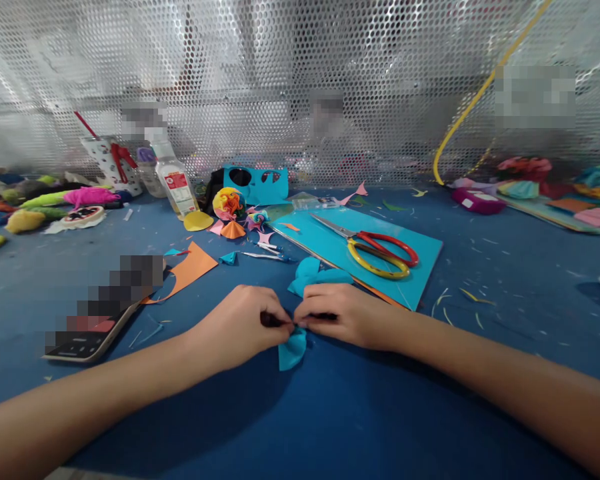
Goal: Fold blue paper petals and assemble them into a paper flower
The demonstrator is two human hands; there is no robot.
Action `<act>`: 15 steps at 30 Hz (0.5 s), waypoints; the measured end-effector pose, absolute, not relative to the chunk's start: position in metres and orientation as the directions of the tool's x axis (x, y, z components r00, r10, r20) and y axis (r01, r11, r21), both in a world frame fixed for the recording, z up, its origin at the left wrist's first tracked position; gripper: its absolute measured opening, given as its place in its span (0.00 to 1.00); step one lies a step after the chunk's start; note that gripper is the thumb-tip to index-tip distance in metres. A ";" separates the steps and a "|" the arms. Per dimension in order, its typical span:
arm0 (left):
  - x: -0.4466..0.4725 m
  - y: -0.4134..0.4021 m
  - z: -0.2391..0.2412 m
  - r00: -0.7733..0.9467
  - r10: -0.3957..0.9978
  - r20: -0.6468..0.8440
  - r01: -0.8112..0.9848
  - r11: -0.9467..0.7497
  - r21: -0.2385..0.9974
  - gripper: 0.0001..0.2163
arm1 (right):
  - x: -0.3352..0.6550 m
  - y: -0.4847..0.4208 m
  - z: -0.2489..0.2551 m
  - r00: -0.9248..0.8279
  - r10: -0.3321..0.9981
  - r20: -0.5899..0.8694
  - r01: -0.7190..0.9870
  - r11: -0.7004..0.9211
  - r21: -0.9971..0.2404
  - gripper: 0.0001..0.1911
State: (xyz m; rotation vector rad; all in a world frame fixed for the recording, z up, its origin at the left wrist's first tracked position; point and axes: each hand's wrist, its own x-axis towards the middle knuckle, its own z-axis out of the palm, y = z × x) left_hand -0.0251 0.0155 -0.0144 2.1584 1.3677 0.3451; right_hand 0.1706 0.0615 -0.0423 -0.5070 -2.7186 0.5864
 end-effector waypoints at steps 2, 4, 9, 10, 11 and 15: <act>-0.027 0.016 -0.013 0.426 0.899 -0.097 0.755 -0.295 0.586 0.08 | 0.171 0.062 -0.042 -0.885 0.406 0.229 0.273 0.850 -0.451 0.07; -0.028 0.016 -0.012 0.423 0.900 -0.107 0.752 -0.283 0.595 0.07 | 0.171 0.062 -0.042 -0.884 0.406 0.232 0.270 0.848 -0.455 0.07; -0.027 0.017 -0.012 0.452 0.887 -0.095 0.734 -0.309 0.604 0.07 | 0.171 0.064 -0.045 -0.877 0.415 0.242 0.269 0.841 -0.469 0.07; -0.027 0.017 -0.012 0.456 0.886 -0.089 0.735 -0.318 0.599 0.06 | 0.171 0.064 -0.046 -0.869 0.425 0.252 0.272 0.838 -0.473 0.07; -0.027 0.017 -0.012 0.462 0.883 -0.084 0.734 -0.328 0.595 0.06 | 0.171 0.064 -0.047 -0.860 0.437 0.263 0.277 0.833 -0.479 0.07; -0.026 0.017 -0.012 0.481 0.874 -0.066 0.724 -0.354 0.592 0.06 | 0.170 0.063 -0.047 -0.838 0.477 0.265 0.303 0.811 -0.500 0.06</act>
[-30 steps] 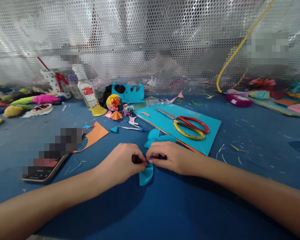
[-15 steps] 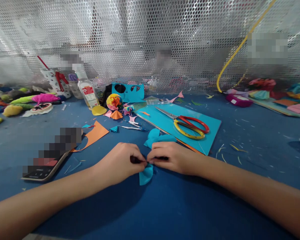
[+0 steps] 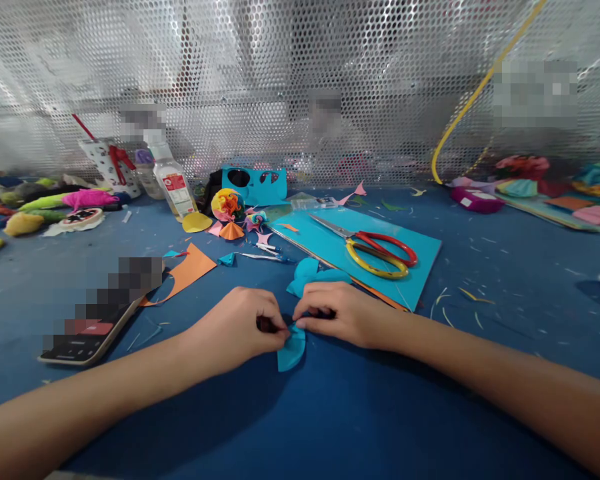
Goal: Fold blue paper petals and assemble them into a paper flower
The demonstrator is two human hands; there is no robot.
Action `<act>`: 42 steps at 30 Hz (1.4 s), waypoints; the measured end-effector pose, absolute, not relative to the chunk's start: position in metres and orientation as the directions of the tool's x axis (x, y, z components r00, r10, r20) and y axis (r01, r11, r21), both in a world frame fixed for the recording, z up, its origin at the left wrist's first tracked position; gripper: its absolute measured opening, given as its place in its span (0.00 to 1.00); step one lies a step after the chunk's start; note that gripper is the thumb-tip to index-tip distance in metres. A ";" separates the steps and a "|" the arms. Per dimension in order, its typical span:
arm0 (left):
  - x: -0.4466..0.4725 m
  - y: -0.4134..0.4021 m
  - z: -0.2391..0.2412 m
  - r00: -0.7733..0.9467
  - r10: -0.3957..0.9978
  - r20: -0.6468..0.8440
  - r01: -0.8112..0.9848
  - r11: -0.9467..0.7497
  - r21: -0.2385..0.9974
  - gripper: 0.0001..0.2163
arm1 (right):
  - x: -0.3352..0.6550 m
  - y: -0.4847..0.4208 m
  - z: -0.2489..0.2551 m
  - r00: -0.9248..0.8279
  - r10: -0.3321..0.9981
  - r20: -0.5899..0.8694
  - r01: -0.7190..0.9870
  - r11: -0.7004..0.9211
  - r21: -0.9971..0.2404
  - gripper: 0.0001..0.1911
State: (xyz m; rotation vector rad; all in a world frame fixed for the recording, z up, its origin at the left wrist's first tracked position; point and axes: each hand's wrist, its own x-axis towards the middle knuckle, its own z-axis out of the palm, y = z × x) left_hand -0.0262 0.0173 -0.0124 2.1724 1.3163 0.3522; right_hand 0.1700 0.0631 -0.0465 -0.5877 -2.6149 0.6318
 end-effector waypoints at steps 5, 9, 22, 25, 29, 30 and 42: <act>-0.024 0.017 -0.011 0.464 0.883 -0.067 0.729 -0.338 0.596 0.07 | 0.171 0.058 -0.045 -0.854 0.445 0.268 0.302 0.845 -0.441 0.07; -0.024 0.018 -0.011 0.474 0.880 -0.028 0.674 -0.342 0.655 0.09 | 0.171 0.053 -0.047 -0.806 0.465 0.365 0.325 0.864 -0.383 0.07; -0.018 0.011 -0.008 0.353 0.901 0.252 0.477 -0.405 0.780 0.05 | 0.166 0.028 -0.024 -0.484 0.784 0.388 0.299 0.565 -0.769 0.05; -0.019 0.009 -0.006 0.448 0.828 0.339 0.436 -0.533 0.725 0.05 | 0.168 0.024 -0.021 -0.496 0.745 0.446 0.322 0.635 -0.702 0.04; -0.020 0.008 -0.007 0.507 0.720 0.474 0.382 -0.681 0.625 0.05 | 0.169 0.019 -0.020 -0.513 0.672 0.534 0.335 0.730 -0.595 0.03; -0.020 0.008 -0.007 0.507 0.715 0.482 0.377 -0.687 0.621 0.05 | 0.169 0.019 -0.020 -0.514 0.652 0.557 0.336 0.751 -0.569 0.03; -0.016 0.002 -0.006 0.439 0.827 0.352 0.373 -0.524 0.766 0.04 | 0.175 0.016 -0.018 -0.540 0.510 0.670 0.366 0.859 -0.358 0.03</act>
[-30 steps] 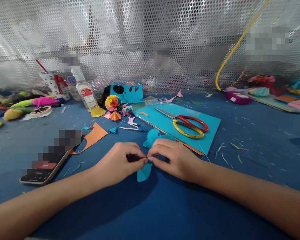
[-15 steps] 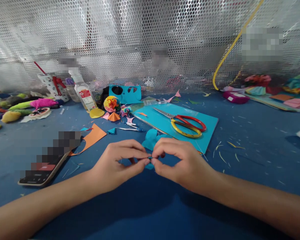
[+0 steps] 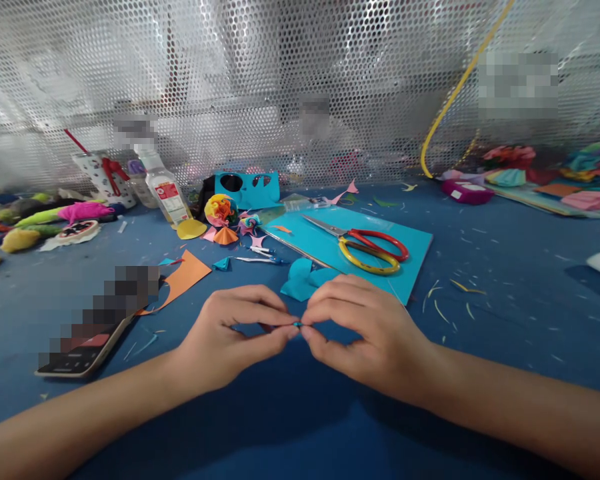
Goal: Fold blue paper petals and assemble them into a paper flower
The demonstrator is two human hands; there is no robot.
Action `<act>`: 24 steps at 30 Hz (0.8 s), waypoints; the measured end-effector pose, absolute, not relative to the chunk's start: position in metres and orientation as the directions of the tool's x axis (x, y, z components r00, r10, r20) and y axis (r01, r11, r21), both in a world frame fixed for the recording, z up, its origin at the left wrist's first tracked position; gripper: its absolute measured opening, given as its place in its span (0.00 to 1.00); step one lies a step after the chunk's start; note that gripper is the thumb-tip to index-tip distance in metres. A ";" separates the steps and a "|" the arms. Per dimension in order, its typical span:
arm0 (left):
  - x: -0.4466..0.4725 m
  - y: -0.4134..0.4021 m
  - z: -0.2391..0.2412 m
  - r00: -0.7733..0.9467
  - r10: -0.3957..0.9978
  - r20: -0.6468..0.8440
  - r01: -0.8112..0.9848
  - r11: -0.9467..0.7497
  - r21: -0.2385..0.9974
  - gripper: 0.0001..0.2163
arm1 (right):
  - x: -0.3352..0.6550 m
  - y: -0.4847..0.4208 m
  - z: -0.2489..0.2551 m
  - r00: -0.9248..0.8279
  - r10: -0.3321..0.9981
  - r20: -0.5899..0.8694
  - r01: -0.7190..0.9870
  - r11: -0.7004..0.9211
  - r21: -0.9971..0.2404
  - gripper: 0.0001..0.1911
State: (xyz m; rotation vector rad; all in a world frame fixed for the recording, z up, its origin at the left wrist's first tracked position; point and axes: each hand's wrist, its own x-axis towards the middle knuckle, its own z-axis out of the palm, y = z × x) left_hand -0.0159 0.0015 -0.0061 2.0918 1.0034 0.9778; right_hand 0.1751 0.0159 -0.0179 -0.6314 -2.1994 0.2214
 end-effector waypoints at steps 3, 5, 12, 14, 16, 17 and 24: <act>-0.016 0.002 -0.007 0.405 0.850 0.337 0.390 -0.495 0.777 0.04 | 0.175 0.015 -0.018 -0.524 0.581 0.623 0.358 0.813 -0.459 0.01; -0.015 0.002 -0.007 0.409 0.852 0.326 0.398 -0.488 0.777 0.05 | 0.175 0.015 -0.018 -0.515 0.616 0.596 0.355 0.786 -0.506 0.02; -0.014 0.000 -0.006 0.402 0.871 0.283 0.406 -0.446 0.798 0.04 | 0.174 0.013 -0.017 -0.519 0.628 0.581 0.358 0.776 -0.519 0.02; -0.014 0.000 -0.005 0.400 0.872 0.284 0.389 -0.442 0.808 0.04 | 0.174 0.013 -0.017 -0.516 0.624 0.586 0.357 0.779 -0.515 0.03; -0.014 0.000 -0.005 0.397 0.869 0.295 0.365 -0.445 0.818 0.04 | 0.173 0.013 -0.017 -0.513 0.623 0.591 0.358 0.781 -0.513 0.03; -0.014 0.000 -0.004 0.394 0.870 0.297 0.356 -0.442 0.823 0.04 | 0.173 0.013 -0.017 -0.512 0.621 0.593 0.358 0.782 -0.510 0.03; -0.013 -0.001 -0.005 0.375 0.891 0.257 0.331 -0.387 0.861 0.03 | 0.173 0.012 -0.020 -0.519 0.588 0.620 0.349 0.808 -0.474 0.03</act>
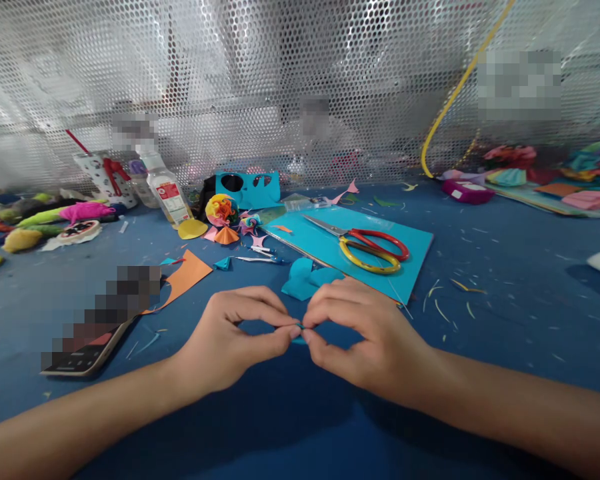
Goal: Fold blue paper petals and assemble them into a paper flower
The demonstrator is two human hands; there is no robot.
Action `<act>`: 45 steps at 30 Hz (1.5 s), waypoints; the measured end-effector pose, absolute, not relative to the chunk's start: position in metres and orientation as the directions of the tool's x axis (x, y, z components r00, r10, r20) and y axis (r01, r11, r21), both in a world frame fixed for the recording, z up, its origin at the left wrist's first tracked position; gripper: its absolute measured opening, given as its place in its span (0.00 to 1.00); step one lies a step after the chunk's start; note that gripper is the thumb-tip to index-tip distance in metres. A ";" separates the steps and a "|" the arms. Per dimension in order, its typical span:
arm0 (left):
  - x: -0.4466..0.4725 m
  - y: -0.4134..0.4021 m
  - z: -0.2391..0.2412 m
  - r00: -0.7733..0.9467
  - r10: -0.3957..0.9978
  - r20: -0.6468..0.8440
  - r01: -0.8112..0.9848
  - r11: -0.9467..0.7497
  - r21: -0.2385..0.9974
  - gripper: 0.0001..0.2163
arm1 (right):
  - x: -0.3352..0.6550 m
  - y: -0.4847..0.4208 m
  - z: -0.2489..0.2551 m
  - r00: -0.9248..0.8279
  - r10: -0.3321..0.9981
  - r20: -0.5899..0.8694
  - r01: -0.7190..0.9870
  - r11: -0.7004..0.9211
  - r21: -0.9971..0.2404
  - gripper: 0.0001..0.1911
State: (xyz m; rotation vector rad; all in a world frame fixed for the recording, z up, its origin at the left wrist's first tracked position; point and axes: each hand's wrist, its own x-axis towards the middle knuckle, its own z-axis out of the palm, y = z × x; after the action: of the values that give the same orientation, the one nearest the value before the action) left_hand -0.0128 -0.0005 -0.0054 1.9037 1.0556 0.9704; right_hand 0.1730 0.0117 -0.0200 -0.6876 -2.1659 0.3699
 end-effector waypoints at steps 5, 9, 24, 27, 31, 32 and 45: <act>-0.016 0.001 -0.006 0.457 0.867 0.201 0.343 -0.380 0.859 0.05 | 0.174 0.012 -0.020 -0.511 0.643 0.571 0.353 0.762 -0.542 0.03; -0.017 0.002 -0.006 0.458 0.871 0.178 0.350 -0.361 0.865 0.05 | 0.175 0.013 -0.019 -0.506 0.666 0.548 0.355 0.740 -0.571 0.03; -0.013 -0.001 -0.008 0.418 0.846 0.333 0.434 -0.507 0.745 0.04 | 0.173 0.014 -0.023 -0.558 0.572 0.601 0.393 0.820 -0.416 0.03; -0.012 -0.002 -0.008 0.398 0.853 0.336 0.441 -0.499 0.746 0.04 | 0.173 0.014 -0.023 -0.568 0.568 0.596 0.392 0.823 -0.411 0.03; -0.013 -0.002 -0.006 0.391 0.872 0.295 0.447 -0.460 0.767 0.04 | 0.173 0.014 -0.022 -0.568 0.549 0.613 0.365 0.836 -0.410 0.03; -0.013 -0.002 -0.006 0.389 0.877 0.280 0.447 -0.446 0.775 0.04 | 0.173 0.014 -0.022 -0.569 0.545 0.616 0.362 0.838 -0.408 0.03; -0.013 -0.001 -0.003 0.353 0.916 0.190 0.460 -0.347 0.817 0.03 | 0.176 0.016 -0.020 -0.589 0.549 0.594 0.358 0.835 -0.417 0.03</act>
State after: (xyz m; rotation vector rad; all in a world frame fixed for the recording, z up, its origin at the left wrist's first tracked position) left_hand -0.0135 -0.0009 -0.0032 1.9497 1.1961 0.8727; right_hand 0.1758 0.0157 -0.0196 -0.6582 -2.2592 0.3263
